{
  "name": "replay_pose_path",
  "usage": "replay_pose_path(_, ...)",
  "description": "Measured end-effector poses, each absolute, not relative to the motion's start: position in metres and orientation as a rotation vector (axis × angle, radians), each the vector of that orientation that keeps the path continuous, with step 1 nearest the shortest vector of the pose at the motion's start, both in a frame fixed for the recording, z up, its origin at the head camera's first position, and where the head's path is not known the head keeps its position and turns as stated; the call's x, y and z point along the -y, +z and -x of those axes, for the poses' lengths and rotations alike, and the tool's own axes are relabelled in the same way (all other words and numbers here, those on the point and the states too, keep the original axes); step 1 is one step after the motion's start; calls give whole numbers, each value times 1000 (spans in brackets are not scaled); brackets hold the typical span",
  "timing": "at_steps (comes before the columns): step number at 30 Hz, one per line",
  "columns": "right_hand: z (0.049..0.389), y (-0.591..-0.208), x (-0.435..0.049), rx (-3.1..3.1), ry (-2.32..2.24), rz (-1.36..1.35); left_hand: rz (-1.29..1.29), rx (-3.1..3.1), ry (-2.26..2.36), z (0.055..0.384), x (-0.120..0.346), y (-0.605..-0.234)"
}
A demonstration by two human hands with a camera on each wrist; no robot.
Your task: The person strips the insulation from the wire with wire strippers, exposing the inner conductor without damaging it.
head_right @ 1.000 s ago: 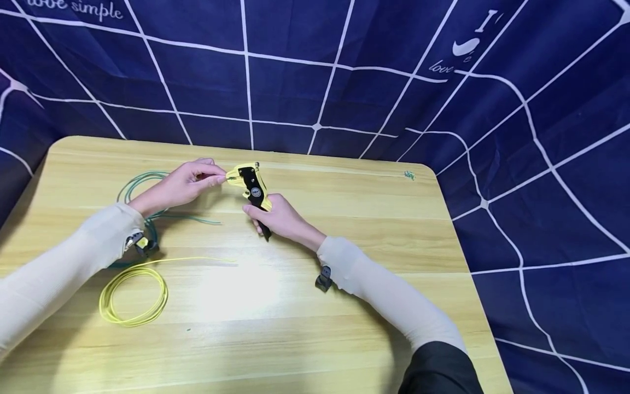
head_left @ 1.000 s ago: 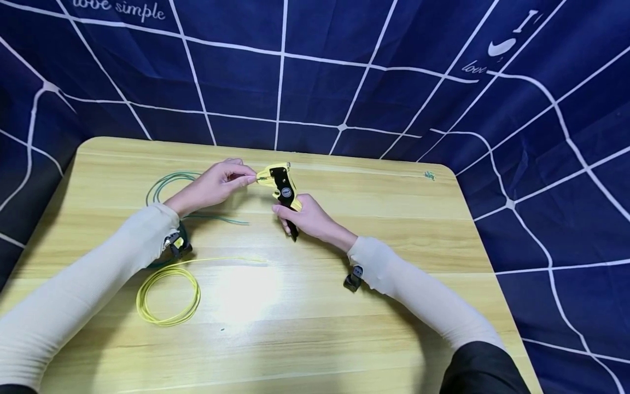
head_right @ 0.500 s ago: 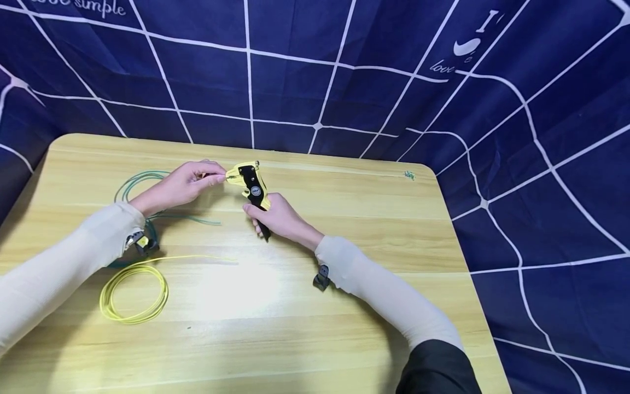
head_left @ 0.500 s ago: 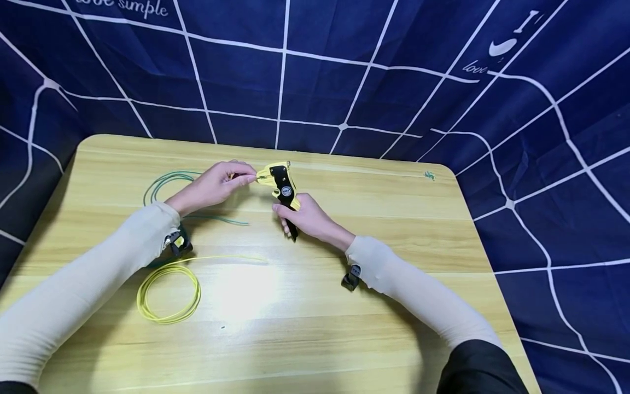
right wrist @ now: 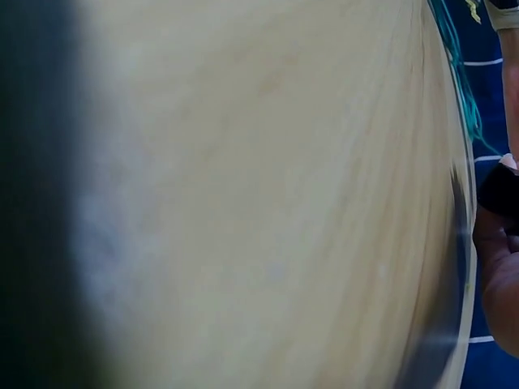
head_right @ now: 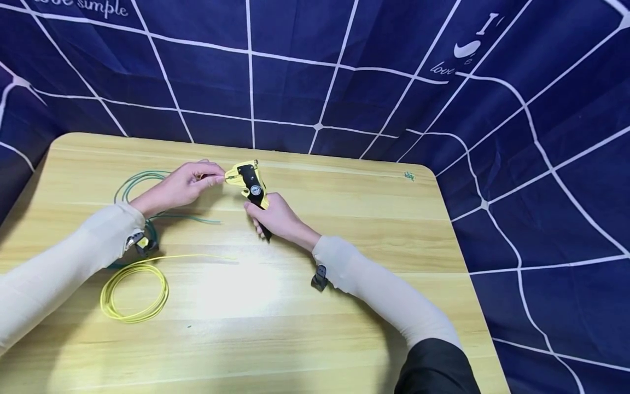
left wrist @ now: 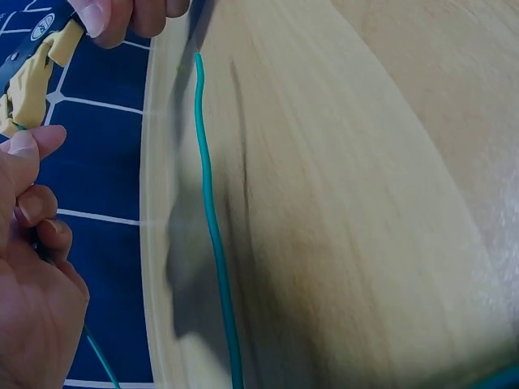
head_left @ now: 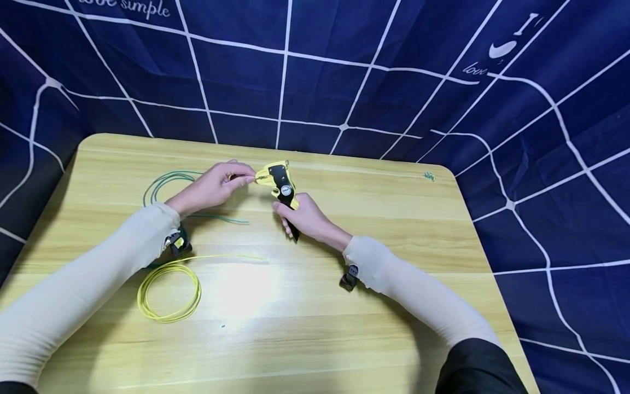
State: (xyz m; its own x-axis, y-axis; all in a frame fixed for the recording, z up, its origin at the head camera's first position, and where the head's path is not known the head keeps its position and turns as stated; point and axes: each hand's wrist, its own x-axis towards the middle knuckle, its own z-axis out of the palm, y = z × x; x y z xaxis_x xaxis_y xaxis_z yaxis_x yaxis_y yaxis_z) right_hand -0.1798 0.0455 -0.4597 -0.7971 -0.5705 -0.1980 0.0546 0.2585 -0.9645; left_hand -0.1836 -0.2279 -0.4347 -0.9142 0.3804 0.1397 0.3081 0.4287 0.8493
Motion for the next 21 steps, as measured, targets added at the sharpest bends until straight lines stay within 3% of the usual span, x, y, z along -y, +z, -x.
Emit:
replay_pose_path(9,179,-460,-45,-2192,-1559,436,-615,-2567,1529,185,227,-435)
replay_pose_path(21,175,-457,-47,-1937,-1682,313,-577,-2573,1487,185,229,-439)
